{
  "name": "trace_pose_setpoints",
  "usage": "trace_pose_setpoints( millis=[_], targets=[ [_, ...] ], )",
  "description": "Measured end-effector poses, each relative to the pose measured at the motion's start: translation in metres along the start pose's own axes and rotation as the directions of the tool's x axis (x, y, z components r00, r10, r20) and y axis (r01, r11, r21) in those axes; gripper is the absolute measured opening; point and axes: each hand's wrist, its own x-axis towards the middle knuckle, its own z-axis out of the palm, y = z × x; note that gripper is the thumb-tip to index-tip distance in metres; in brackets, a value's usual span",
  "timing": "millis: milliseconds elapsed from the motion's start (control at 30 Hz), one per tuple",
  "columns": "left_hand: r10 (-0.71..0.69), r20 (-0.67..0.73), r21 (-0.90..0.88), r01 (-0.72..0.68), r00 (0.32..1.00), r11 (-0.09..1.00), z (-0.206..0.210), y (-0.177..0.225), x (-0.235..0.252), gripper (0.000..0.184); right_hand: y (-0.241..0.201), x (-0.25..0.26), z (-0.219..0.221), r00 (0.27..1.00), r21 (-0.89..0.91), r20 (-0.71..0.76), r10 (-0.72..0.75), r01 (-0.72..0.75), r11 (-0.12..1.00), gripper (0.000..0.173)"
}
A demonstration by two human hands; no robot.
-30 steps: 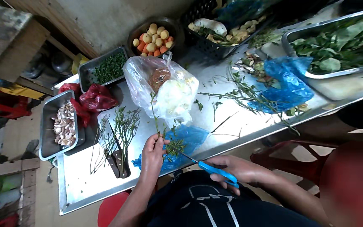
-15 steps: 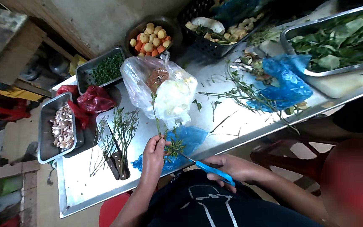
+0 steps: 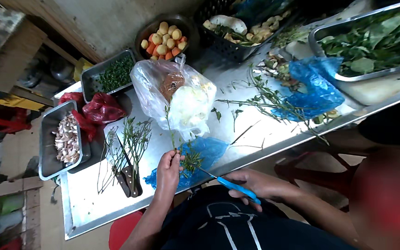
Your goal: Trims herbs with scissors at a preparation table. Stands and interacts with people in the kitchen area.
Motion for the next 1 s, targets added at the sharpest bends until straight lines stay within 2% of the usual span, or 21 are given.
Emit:
trace_pose_setpoints(
  millis=[267, 633, 1000],
  targets=[
    [0.188, 0.078, 0.233, -0.201, 0.979, 0.951, 0.000, -0.003, -0.005, 0.021, -0.003, -0.008, -0.001, 0.999, 0.103, -0.033, 0.009, -0.006, 0.995, 0.034],
    [0.290, 0.074, 0.258, -0.299, 0.954, 0.919, 0.001, -0.007, -0.008, 0.019, 0.008, -0.009, -0.001, 0.999, 0.136, -0.034, 0.001, 0.004, 0.991, 0.033],
    [0.382, 0.167, 0.334, -0.417, 0.909, 0.846, 0.002, -0.011, -0.013, 0.023, 0.008, -0.014, 0.004, 0.999, 0.110, -0.046, 0.001, 0.004, 0.994, 0.032]
  ],
)
